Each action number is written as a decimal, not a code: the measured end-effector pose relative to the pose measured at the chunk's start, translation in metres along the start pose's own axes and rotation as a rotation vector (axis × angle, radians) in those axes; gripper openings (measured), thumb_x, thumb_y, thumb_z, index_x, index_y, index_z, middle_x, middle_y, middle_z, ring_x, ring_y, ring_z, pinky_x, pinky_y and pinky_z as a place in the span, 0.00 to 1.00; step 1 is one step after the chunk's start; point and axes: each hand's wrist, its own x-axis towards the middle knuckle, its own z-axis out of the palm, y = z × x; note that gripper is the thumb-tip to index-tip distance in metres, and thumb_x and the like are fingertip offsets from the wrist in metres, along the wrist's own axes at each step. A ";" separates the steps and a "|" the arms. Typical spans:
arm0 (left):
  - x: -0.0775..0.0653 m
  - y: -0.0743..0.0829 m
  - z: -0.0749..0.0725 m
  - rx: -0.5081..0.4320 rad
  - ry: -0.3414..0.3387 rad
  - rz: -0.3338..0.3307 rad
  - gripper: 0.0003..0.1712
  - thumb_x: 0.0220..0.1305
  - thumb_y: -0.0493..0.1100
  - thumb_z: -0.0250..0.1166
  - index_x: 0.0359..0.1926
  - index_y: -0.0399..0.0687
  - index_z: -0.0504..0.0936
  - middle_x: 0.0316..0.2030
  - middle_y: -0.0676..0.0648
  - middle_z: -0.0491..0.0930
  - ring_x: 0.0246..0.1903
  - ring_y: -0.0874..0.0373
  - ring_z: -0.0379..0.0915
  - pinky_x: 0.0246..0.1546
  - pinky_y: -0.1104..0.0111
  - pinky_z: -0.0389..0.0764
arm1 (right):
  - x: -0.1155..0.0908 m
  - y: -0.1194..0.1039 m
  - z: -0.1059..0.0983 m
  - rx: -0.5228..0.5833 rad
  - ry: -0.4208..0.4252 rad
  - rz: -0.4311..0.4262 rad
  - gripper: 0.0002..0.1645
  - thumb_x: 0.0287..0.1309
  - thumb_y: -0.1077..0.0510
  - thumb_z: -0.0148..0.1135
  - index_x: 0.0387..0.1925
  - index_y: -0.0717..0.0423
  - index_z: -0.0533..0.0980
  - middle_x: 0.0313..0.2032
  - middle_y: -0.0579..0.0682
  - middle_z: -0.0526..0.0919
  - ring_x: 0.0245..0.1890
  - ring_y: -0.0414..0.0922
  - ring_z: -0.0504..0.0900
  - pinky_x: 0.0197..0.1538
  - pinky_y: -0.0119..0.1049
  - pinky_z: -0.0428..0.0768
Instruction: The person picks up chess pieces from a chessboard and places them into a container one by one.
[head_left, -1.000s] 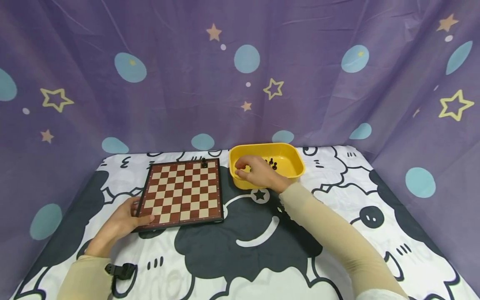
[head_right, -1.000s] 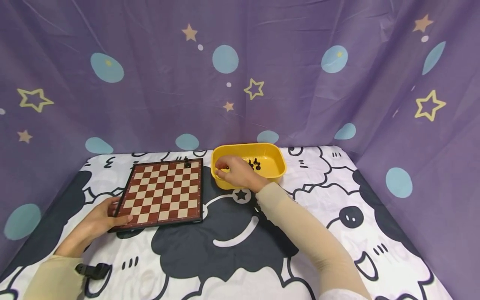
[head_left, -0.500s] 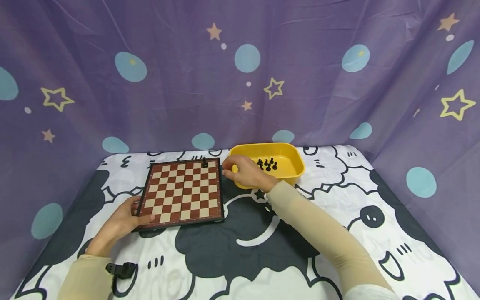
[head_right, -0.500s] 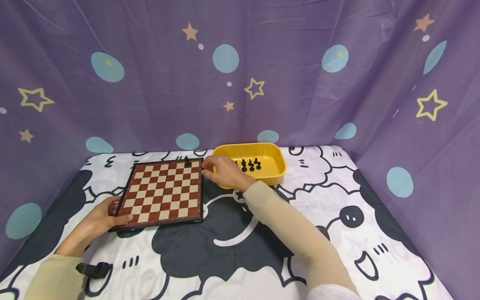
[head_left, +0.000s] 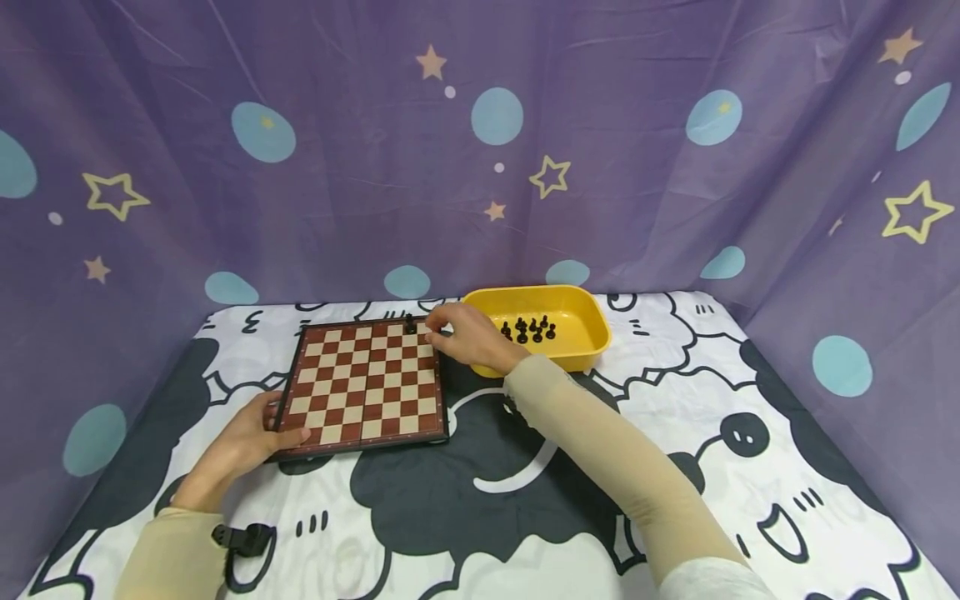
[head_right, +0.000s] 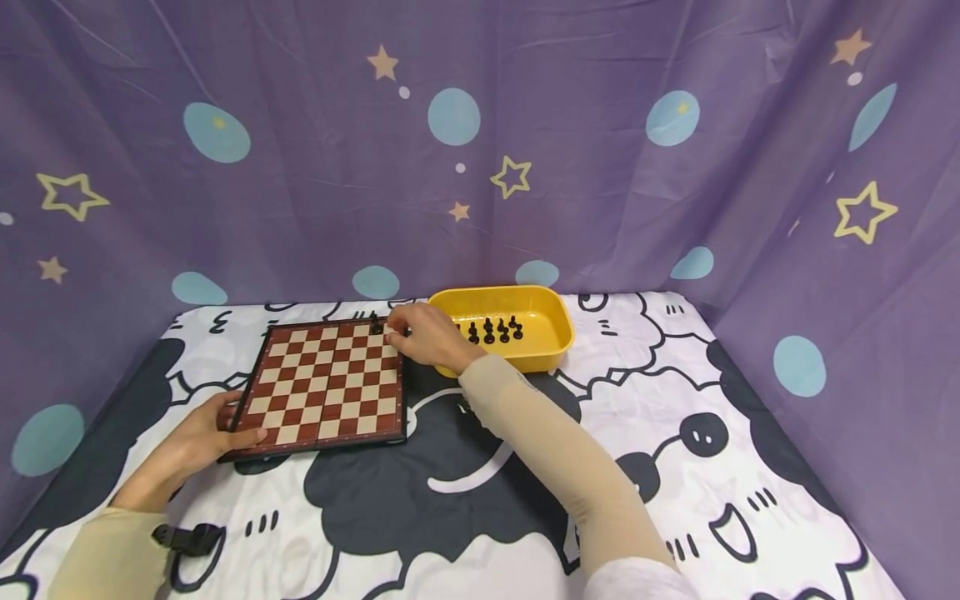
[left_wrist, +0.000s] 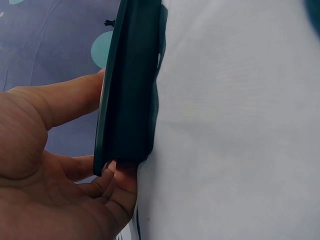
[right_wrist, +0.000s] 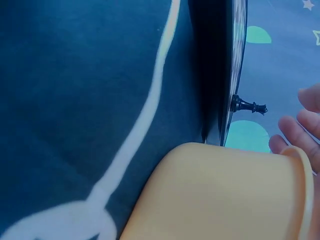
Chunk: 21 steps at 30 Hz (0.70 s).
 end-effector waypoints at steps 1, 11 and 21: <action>0.000 0.000 0.000 0.000 0.001 0.002 0.53 0.56 0.45 0.71 0.68 0.21 0.47 0.47 0.29 0.70 0.44 0.42 0.71 0.40 0.57 0.72 | 0.002 0.000 0.001 0.002 -0.003 0.007 0.17 0.63 0.52 0.60 0.51 0.54 0.78 0.46 0.48 0.82 0.47 0.47 0.79 0.51 0.39 0.74; -0.004 -0.001 -0.002 0.005 0.005 0.001 0.53 0.57 0.45 0.70 0.68 0.21 0.47 0.47 0.29 0.70 0.44 0.42 0.71 0.39 0.58 0.72 | 0.027 -0.002 0.009 -0.003 -0.032 0.080 0.23 0.61 0.52 0.62 0.57 0.50 0.72 0.46 0.49 0.81 0.45 0.44 0.79 0.48 0.39 0.75; -0.003 0.003 -0.001 -0.008 0.009 0.026 0.53 0.56 0.44 0.71 0.67 0.20 0.47 0.47 0.28 0.71 0.44 0.41 0.72 0.40 0.57 0.73 | 0.040 0.000 0.013 0.003 -0.072 0.105 0.22 0.62 0.54 0.61 0.57 0.52 0.72 0.49 0.53 0.79 0.46 0.46 0.78 0.48 0.41 0.75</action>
